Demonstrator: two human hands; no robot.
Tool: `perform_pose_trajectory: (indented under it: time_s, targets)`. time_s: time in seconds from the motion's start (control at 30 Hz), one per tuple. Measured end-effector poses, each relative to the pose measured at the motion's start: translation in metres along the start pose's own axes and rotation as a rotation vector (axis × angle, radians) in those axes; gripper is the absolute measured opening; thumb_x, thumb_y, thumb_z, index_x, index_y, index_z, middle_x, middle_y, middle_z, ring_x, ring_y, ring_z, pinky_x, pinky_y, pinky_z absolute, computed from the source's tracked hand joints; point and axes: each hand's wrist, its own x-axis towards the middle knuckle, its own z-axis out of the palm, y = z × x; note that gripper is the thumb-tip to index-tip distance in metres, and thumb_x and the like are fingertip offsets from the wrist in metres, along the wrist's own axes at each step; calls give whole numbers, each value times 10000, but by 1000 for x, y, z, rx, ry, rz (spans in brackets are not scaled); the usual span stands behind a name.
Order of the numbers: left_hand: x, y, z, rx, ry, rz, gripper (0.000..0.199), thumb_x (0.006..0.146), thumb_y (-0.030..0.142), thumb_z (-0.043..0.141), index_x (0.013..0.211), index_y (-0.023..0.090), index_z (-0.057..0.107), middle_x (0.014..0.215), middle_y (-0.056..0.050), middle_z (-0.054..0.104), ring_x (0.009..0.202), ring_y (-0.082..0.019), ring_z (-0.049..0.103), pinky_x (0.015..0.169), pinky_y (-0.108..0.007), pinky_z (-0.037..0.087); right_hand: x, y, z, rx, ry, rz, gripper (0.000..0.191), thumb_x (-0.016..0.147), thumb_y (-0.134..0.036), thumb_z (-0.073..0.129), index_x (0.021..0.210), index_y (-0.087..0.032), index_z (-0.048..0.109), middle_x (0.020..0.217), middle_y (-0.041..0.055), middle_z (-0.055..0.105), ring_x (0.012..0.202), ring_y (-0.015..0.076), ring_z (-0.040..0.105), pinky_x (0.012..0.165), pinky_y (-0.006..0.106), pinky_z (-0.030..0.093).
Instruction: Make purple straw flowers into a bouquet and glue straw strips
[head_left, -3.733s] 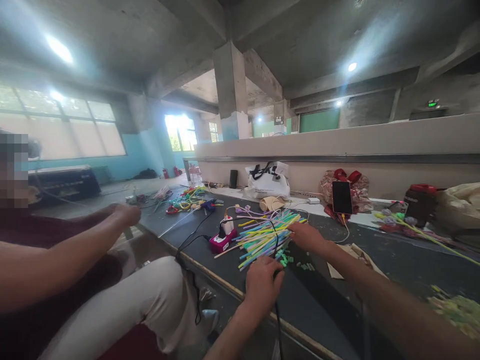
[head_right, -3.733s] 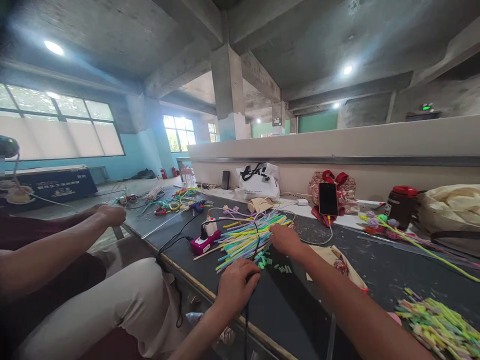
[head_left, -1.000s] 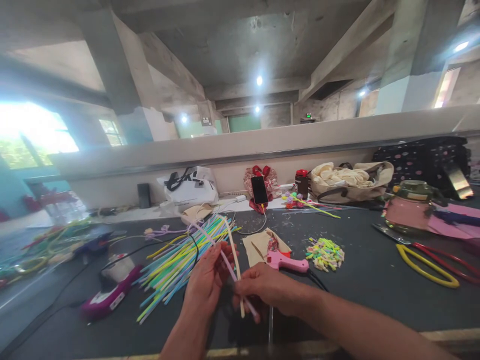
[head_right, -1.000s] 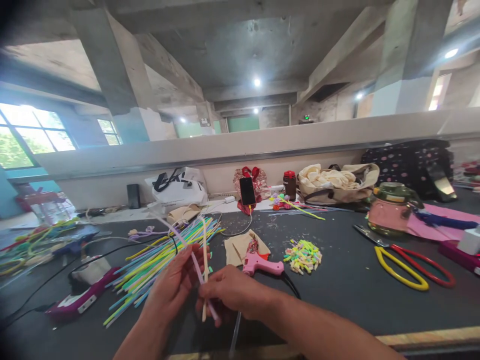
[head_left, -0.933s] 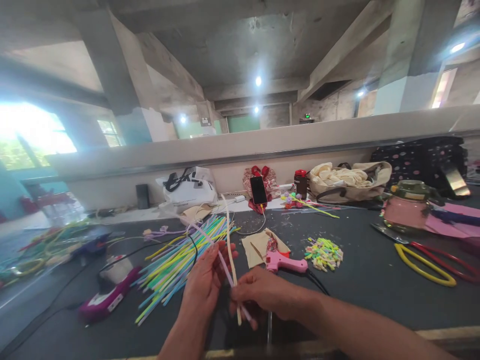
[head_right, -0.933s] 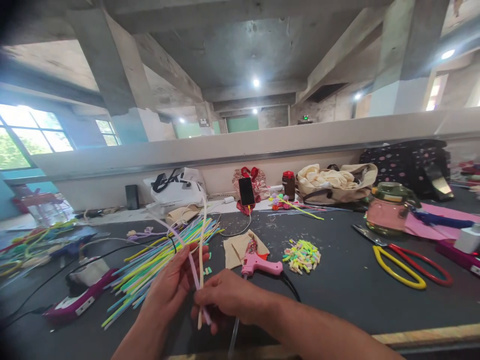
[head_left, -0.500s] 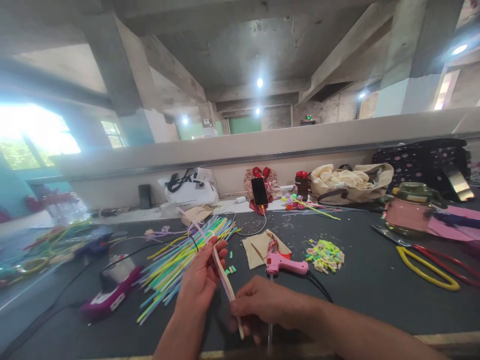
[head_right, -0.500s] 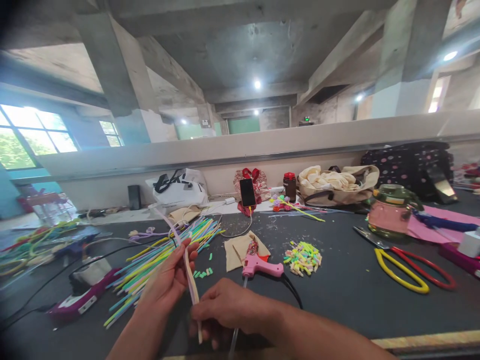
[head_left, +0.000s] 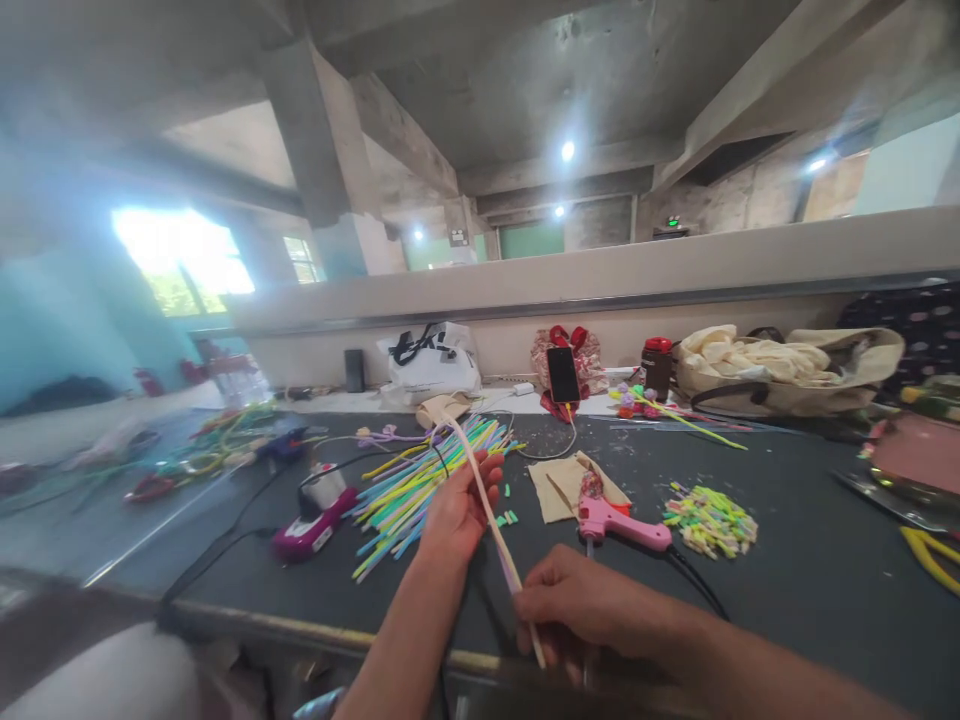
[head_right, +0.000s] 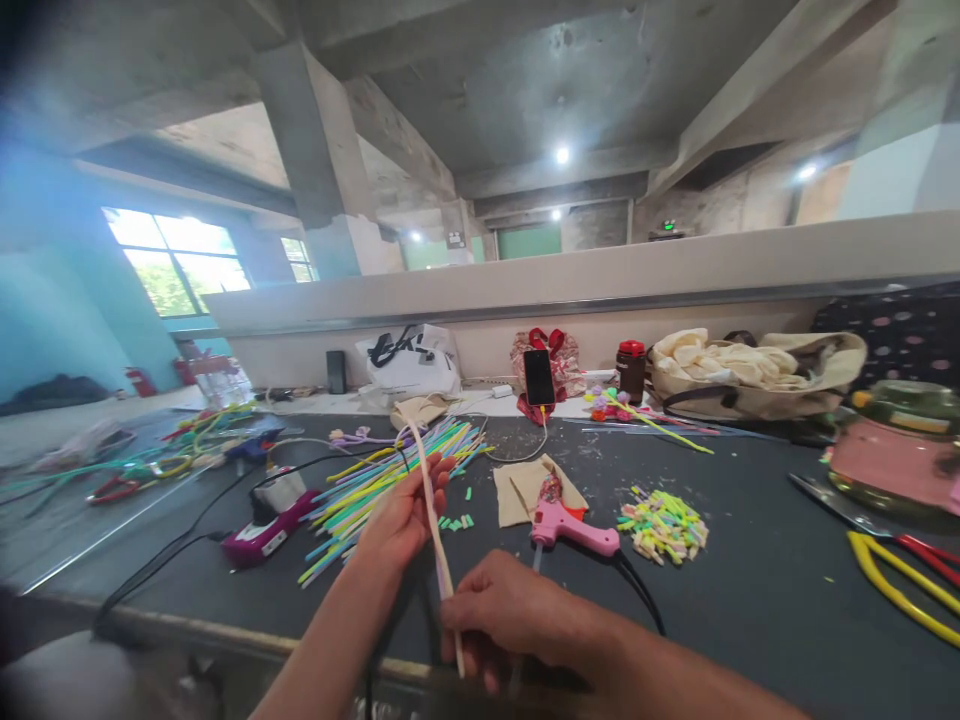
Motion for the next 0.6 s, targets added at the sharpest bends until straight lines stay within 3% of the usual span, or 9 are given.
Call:
perform_pose_trajectory:
  time_s: [0.1, 0.23, 0.33, 0.47, 0.6]
  targets:
    - [-2, 4, -1, -32, -13, 18, 75, 782, 123, 449, 803, 132, 520, 593, 8, 577, 350, -20, 453, 307, -102, 357, 2, 2, 4, -63, -3, 18, 250, 701, -264, 406, 549, -145, 566, 415, -49, 505, 245, 44, 421, 249, 129, 297]
    - [-10, 17, -9, -47, -73, 42, 61, 769, 127, 451, 772, 139, 511, 463, 89, 391, 270, 15, 241, 255, -77, 178, -1, -2, -2, -518, 141, -54, 319, 775, -284, 334, 588, -152, 556, 476, -21, 548, 338, 68, 509, 305, 134, 313]
    - [-17, 30, -22, -34, -92, 41, 65, 756, 132, 464, 795, 143, 516, 488, 82, 385, 289, 12, 244, 263, -77, 174, 0, -14, -17, -780, 298, -105, 241, 778, -247, 375, 764, -152, 596, 639, 21, 625, 491, 109, 586, 399, 167, 365]
    - [-26, 43, -40, -18, -74, 60, 93, 741, 146, 497, 831, 149, 520, 516, 76, 385, 312, 10, 258, 272, -75, 191, 21, -28, -33, -1037, 431, -106, 162, 727, -213, 534, 842, -128, 610, 856, 108, 631, 848, 223, 573, 676, 292, 417]
    - [-33, 46, -52, -9, -64, 73, 99, 756, 172, 491, 843, 137, 524, 531, 69, 384, 324, 9, 262, 276, -79, 205, 61, -32, -31, -1190, 421, -30, 181, 810, -274, 528, 914, -135, 577, 948, 62, 595, 854, 179, 562, 743, 361, 444]
